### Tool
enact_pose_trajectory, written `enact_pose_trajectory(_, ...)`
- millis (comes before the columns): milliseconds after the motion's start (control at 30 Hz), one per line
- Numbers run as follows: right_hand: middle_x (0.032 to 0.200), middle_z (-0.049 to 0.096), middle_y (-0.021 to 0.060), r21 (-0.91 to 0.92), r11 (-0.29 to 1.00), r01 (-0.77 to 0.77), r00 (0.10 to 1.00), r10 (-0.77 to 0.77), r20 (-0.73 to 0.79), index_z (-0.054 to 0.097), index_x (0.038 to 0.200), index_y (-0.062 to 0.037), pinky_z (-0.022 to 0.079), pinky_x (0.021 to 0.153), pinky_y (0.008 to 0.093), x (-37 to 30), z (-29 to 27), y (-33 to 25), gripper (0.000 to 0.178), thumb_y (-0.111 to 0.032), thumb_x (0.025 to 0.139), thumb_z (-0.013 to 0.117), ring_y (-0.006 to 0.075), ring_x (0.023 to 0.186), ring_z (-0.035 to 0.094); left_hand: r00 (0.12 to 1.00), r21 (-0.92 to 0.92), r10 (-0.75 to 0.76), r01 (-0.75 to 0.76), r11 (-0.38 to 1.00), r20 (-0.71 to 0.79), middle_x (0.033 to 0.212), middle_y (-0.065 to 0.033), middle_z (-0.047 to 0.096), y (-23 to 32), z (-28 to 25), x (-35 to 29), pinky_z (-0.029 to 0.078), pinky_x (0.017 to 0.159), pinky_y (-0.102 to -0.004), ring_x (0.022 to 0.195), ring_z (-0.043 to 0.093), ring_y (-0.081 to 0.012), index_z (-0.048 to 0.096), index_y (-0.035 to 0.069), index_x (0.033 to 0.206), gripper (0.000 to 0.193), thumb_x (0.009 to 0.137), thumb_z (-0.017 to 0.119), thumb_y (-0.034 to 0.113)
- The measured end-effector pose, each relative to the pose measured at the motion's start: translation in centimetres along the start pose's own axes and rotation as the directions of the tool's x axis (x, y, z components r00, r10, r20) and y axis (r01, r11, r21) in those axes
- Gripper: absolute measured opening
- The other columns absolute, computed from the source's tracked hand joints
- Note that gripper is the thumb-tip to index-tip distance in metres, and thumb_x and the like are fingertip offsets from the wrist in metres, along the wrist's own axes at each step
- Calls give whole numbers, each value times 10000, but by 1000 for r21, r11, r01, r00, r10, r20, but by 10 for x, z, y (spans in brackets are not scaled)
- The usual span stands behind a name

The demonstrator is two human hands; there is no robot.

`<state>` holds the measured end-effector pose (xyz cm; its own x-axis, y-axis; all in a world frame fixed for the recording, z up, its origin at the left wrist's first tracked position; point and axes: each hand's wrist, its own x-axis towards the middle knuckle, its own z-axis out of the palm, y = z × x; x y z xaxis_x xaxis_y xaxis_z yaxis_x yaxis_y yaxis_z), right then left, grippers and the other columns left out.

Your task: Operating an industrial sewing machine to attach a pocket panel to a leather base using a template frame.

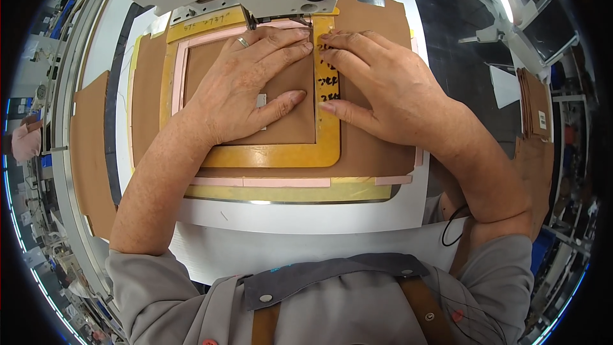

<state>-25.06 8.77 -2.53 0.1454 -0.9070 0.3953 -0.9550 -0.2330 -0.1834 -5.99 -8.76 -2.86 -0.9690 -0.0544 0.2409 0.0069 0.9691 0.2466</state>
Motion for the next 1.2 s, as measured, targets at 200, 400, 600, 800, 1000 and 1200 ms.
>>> enact_pose_trajectory(200, 1130, 657, 136, -14, 998, 53, 998, -53, -16, 667, 1104, -35, 526, 939, 423, 3, -5, -6, 397, -364, 891, 732, 302, 1071, 640, 1000, -1, 1, -1, 1000, -4, 1488, -136, 542, -3, 0, -1, 369, 1170, -469, 1405, 467, -351, 575, 57, 1404, 615, 857, 693, 312)
enact_pose_trajectory(400, 1002, 655, 88, 12, 988, 151, 988, -152, 29, 707, 922, -76, 497, 942, 427, 7, -4, -23, 306, -370, 853, 753, 270, 1016, 641, 1000, 24, -6, 6, 1000, 1, 1492, -145, 536, -5, -3, -4, 367, 1172, -471, 1401, 470, -360, 592, 60, 1387, 601, 872, 687, 354)
enact_pose_trajectory(600, 875, 635, 54, 50, 971, 235, 972, -233, -30, 696, 817, -89, 499, 919, 419, 7, -5, -31, 291, -373, 829, 762, 229, 925, 643, 999, -36, 19, -21, 999, -41, 1488, -146, 537, -9, -1, -6, 402, 1150, -475, 1382, 494, -367, 594, 62, 1387, 610, 876, 691, 381)
enact_pose_trajectory(800, 817, 610, 33, 66, 962, 266, 964, -266, -15, 669, 735, -83, 518, 854, 405, 6, -5, -40, 282, -338, 788, 775, 206, 845, 639, 999, -62, 2, -5, 998, -39, 1481, -143, 543, -10, -3, -9, 419, 1140, -463, 1376, 504, -361, 598, 66, 1386, 600, 881, 691, 377)
enact_pose_trajectory(1000, 1007, 665, 52, 8, 969, 247, 949, -244, 199, 712, 886, -87, 566, 959, 472, 4, -14, -52, 325, -364, 754, 820, 213, 945, 700, 998, -35, 13, -15, 999, -68, 1470, -137, 550, -11, -4, -11, 443, 1116, -460, 1367, 514, -355, 604, 83, 1389, 591, 875, 705, 357)
enact_pose_trajectory(1200, 994, 647, 59, -40, 968, 248, 946, -233, 224, 717, 901, -71, 579, 948, 463, 7, -17, -57, 358, -383, 757, 819, 201, 931, 714, 1000, 9, 7, -6, 1000, -27, 1459, -132, 561, -11, -6, -14, 456, 1104, -456, 1355, 527, -348, 626, 96, 1362, 583, 856, 732, 364)
